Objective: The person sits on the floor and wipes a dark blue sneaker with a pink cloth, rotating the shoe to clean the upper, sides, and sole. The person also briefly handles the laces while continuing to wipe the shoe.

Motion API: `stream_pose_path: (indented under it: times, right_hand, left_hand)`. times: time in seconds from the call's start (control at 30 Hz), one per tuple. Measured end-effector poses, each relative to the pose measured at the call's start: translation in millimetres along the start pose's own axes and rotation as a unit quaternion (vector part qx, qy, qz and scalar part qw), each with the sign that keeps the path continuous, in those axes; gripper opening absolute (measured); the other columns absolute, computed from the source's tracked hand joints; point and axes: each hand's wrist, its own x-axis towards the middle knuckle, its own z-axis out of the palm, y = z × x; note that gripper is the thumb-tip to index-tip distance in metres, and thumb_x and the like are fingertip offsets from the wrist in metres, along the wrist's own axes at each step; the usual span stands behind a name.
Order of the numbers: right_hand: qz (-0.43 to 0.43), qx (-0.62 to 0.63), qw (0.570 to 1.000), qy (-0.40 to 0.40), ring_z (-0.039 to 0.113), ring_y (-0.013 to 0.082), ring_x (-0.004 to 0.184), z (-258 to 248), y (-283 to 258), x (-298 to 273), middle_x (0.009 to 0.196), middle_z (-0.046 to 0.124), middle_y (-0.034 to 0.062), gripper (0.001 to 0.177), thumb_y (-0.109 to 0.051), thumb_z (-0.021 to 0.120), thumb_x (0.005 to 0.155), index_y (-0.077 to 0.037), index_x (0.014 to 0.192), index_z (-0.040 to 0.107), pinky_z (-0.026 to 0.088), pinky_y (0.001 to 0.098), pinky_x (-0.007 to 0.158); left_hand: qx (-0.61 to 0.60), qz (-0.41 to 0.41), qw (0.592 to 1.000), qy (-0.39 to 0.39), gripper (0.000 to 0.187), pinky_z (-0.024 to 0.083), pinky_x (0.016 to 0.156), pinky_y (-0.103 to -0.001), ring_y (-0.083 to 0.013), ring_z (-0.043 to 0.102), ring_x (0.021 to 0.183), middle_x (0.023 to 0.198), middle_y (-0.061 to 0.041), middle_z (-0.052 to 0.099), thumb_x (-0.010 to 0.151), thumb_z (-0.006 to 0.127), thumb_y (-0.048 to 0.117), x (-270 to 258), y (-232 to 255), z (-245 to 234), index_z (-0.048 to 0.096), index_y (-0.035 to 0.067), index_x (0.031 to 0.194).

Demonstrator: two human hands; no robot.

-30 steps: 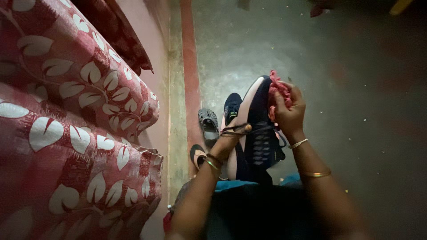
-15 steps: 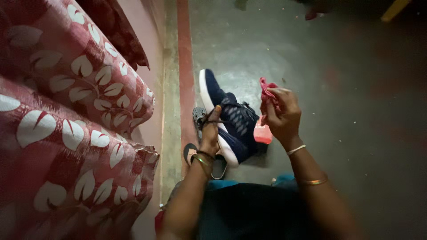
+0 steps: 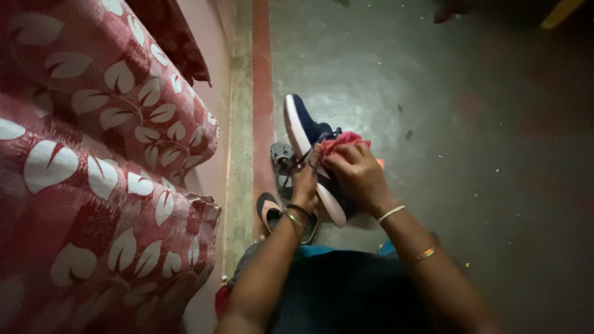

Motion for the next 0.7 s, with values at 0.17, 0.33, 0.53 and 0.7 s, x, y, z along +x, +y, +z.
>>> stream_pose_path:
  times: [0.17,0.33,0.53,0.7]
  right_hand:
    - [0.098,0.010,0.991,0.089,0.065,0.0289,0.099,-1.7,27.0,-2.0,0.110,0.069,0.0091,0.017,-0.009,0.074,0.091,-0.010,0.107,0.074,0.053,0.0414,0.087]
    - [0.284,0.215,0.916,0.187,0.069,0.0163,0.104,-8.4,70.8,-13.5,0.119,0.064,0.0078,0.020,-0.005,0.065,0.101,-0.011,0.118,0.074,0.060,0.0288,0.090]
    - [0.206,0.134,0.968,0.055,0.073,0.0224,0.103,-20.0,68.3,-19.8,0.121,0.067,0.0118,0.026,-0.015,0.076,0.096,-0.012,0.121,0.075,0.062,0.0328,0.088]
    - [0.108,0.107,0.988,-0.030,0.067,0.0360,0.108,-32.2,36.0,-6.1,0.127,0.062,0.0185,0.057,-0.022,0.084,0.081,-0.009,0.134,0.065,0.058,0.0431,0.089]
  left_hand:
    - [0.088,0.017,0.996,0.027,0.067,0.054,0.084,-0.031,-0.0171,0.065,0.097,0.109,-0.006,0.069,0.080,0.087,0.039,-18.3,-1.8,11.2,0.060,-0.001,0.127]
    - [0.190,0.031,0.980,0.053,0.090,0.052,0.095,-0.030,-0.0176,0.064,0.111,0.121,-0.008,0.068,0.077,0.085,0.047,-10.1,19.1,13.3,0.043,0.004,0.144]
    - [0.262,0.217,0.939,-0.046,0.103,0.059,0.097,-0.035,-0.0223,0.064,0.117,0.130,-0.016,0.061,0.073,0.091,0.037,-11.0,34.4,12.8,0.032,-0.003,0.148]
    - [0.263,0.153,0.949,-0.078,0.099,0.058,0.098,-0.034,-0.0221,0.066,0.118,0.132,-0.018,0.064,0.075,0.090,0.029,-17.1,27.6,13.0,0.033,-0.004,0.149]
